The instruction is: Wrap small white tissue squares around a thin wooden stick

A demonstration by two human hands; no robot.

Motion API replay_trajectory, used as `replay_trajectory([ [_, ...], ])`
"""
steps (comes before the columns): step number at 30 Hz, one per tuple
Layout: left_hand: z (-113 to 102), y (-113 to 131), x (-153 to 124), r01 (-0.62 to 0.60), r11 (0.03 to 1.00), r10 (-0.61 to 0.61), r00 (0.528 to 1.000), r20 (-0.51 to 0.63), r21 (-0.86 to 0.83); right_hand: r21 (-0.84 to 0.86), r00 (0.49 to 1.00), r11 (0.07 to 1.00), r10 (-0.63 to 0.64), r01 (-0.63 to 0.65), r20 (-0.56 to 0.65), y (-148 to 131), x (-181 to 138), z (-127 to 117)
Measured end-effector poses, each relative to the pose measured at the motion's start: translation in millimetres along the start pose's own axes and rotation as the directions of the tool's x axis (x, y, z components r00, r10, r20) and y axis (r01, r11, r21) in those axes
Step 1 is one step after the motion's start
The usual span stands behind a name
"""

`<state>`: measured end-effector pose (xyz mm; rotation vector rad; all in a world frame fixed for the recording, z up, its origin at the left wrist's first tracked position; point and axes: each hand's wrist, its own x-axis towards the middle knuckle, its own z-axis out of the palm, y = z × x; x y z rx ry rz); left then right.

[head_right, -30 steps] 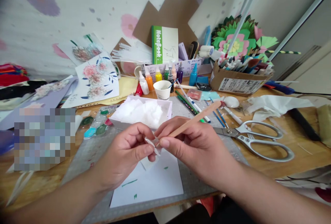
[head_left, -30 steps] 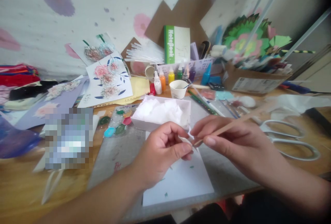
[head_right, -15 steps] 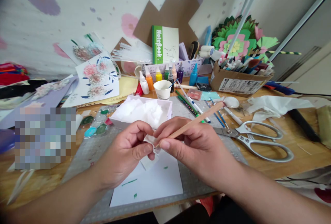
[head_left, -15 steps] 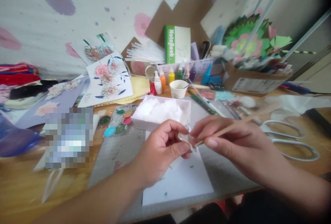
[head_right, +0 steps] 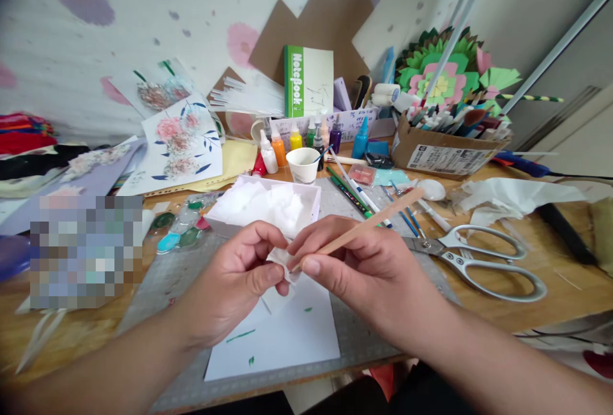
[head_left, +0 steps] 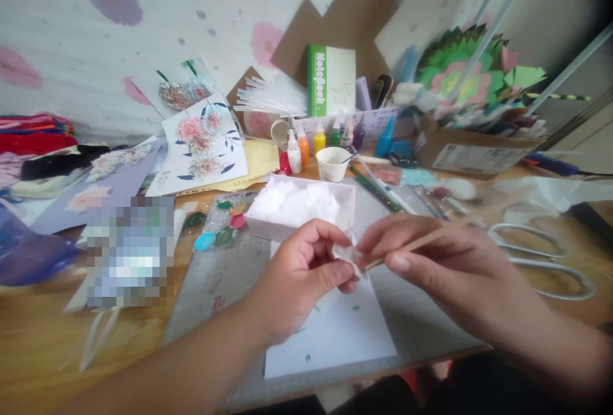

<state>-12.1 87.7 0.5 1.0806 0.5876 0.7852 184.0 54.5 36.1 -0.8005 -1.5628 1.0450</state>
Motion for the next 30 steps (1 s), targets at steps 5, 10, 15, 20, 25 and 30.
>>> replay_trajectory([
  [5,1.5,0.0,0.1,0.009,1.0,-0.009,1.0,-0.02,-0.002,-0.066,1.0,0.997,-0.028,0.028,0.001,-1.3,-0.1,0.3],
  [10,1.7,-0.3,-0.8,0.004,1.0,-0.004,1.0,-0.012,-0.005,-0.067,1.0,0.997,-0.027,0.027,0.001,-2.0,0.5,-0.6],
  [15,0.7,0.5,-0.8,0.009,1.0,-0.009,1.0,-0.001,-0.026,-0.087,1.0,0.996,-0.02,0.02,-0.001,-2.6,1.4,-0.3],
  [20,0.9,1.3,-1.2,0.034,0.998,-0.033,0.999,0.014,-0.054,-0.114,1.0,0.993,-0.023,0.025,0.019,-2.7,1.4,0.1],
  [25,1.3,1.5,-2.4,0.054,0.998,-0.054,0.998,-0.017,-0.012,-0.192,0.998,0.981,-0.009,0.02,0.058,-5.1,1.9,0.7],
  [30,1.2,1.2,-3.1,0.062,0.996,-0.059,0.998,-0.037,0.069,-0.2,0.998,0.98,-0.003,0.015,0.063,-5.7,2.3,-0.2],
])
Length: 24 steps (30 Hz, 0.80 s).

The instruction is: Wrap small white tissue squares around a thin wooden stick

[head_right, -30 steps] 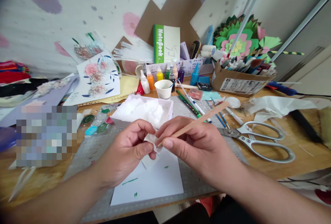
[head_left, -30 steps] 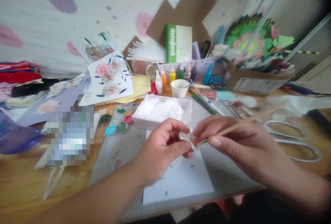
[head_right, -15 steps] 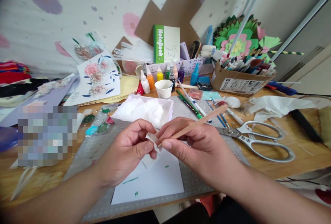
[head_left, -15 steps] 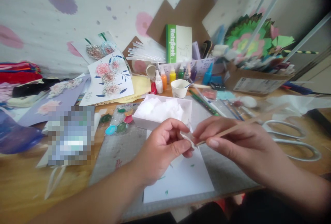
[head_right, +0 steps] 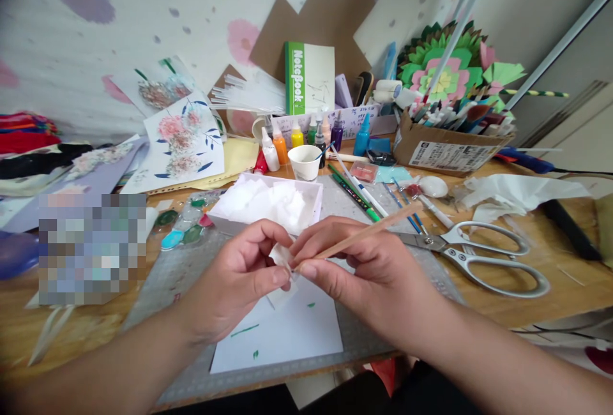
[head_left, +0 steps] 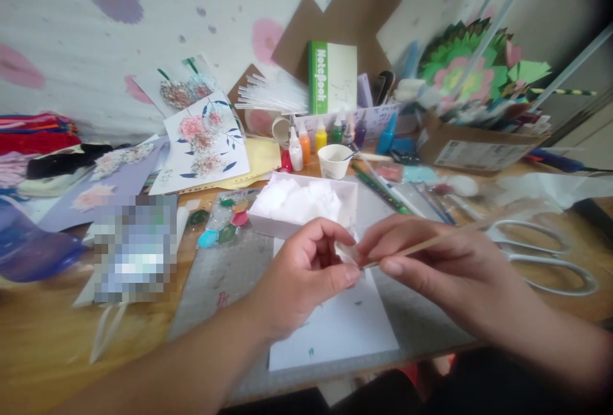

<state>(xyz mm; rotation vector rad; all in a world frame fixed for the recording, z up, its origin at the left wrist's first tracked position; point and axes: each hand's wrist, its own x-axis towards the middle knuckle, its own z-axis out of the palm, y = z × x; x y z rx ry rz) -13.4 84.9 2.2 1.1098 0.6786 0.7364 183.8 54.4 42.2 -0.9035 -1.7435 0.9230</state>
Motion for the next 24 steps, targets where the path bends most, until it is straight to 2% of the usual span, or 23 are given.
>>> replay_trajectory([
  [12,0.6,2.0,-0.4,-0.023,1.0,0.023,1.0,0.005,-0.018,0.045,0.999,0.999,0.009,-0.007,-0.039,0.3,-0.4,0.1],
  [24,1.4,1.6,0.5,-0.047,0.997,0.05,0.998,0.042,-0.061,-0.036,0.999,0.999,-0.005,0.004,-0.042,-0.4,-1.8,-1.7],
])
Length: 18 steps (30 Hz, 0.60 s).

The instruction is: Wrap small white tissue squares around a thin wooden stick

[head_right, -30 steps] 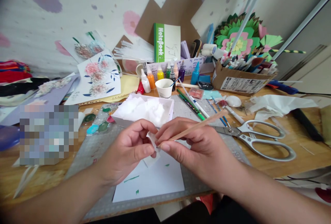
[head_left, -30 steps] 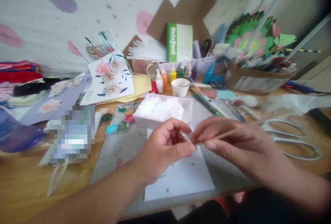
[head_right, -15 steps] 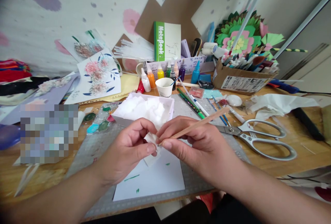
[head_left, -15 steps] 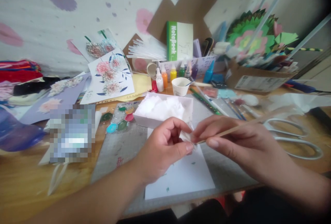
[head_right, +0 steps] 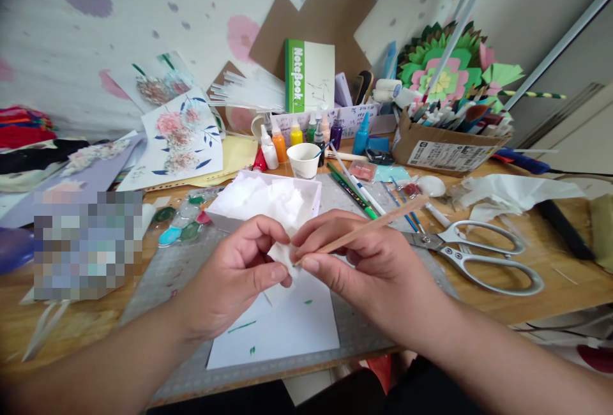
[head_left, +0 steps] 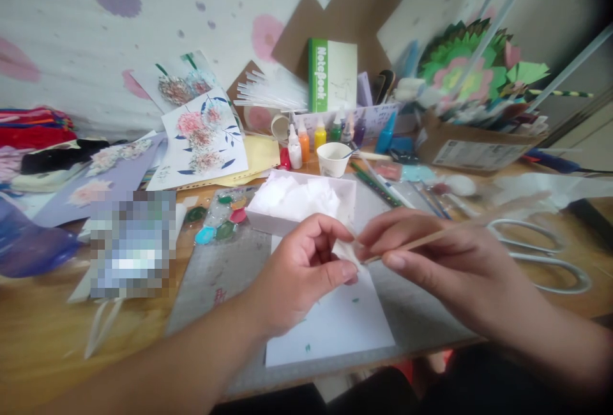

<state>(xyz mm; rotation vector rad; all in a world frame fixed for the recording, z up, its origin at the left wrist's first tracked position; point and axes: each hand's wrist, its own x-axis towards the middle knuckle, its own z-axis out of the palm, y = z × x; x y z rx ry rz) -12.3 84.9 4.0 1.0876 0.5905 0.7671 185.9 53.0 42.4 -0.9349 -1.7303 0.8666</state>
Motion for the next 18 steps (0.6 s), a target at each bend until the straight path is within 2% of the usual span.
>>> replay_trajectory([
  [6,-0.8,-0.1,0.3,0.016,1.0,-0.016,1.0,-0.005,0.004,0.081,1.0,0.997,-0.015,0.015,-0.002,0.9,-2.6,-1.0],
  [12,1.6,1.2,1.0,0.011,0.999,-0.012,1.0,-0.016,-0.041,-0.012,0.993,0.996,-0.091,0.092,0.073,-1.1,0.6,-2.1],
  [18,1.7,0.4,0.8,0.021,0.999,-0.021,1.0,-0.007,-0.049,-0.025,0.999,0.998,-0.053,0.053,0.011,-1.6,0.9,-2.4],
])
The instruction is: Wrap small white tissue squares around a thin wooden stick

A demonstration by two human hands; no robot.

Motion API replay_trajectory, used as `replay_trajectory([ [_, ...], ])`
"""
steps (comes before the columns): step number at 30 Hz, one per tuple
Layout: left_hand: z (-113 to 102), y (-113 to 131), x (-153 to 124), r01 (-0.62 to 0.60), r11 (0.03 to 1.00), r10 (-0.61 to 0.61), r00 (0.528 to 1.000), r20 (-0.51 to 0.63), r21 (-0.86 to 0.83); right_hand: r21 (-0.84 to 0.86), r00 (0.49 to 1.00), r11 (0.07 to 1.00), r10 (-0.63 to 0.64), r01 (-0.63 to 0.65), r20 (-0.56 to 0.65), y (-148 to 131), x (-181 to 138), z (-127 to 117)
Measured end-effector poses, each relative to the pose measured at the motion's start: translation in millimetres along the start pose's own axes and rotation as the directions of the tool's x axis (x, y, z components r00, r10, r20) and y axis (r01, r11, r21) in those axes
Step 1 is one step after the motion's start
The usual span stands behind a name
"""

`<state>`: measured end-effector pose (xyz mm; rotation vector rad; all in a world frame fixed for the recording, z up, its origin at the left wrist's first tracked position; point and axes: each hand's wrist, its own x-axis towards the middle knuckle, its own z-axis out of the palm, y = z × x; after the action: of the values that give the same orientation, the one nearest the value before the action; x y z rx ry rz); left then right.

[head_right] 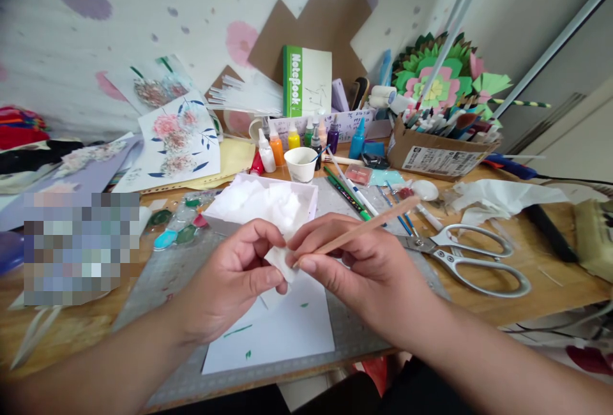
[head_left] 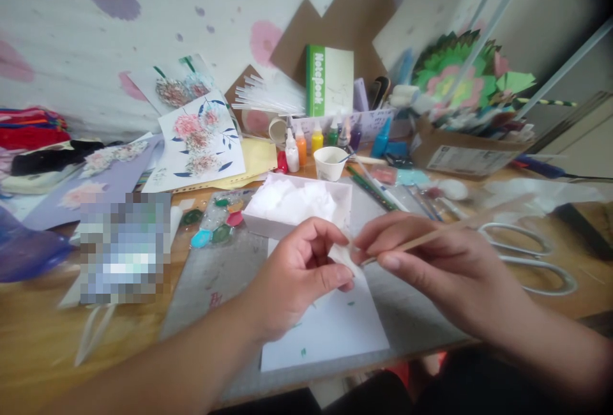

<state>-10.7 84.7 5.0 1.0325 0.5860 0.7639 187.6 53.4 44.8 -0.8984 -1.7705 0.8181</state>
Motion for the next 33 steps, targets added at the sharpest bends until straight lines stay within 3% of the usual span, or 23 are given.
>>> replay_trajectory([
  [4,-1.6,-0.4,0.4,0.0,1.0,0.0,1.0,0.003,0.008,0.004,0.999,0.999,0.04,-0.04,-0.007,-2.0,0.4,-0.1],
  [14,-1.2,1.9,1.1,0.014,0.999,-0.015,1.0,-0.026,-0.04,-0.04,0.998,0.999,-0.002,0.005,0.064,-4.5,5.4,-1.1],
  [33,2.7,4.7,-1.5,0.005,1.0,-0.004,0.999,-0.045,0.016,0.008,0.998,0.999,0.045,-0.045,0.039,-6.2,-1.5,0.0],
])
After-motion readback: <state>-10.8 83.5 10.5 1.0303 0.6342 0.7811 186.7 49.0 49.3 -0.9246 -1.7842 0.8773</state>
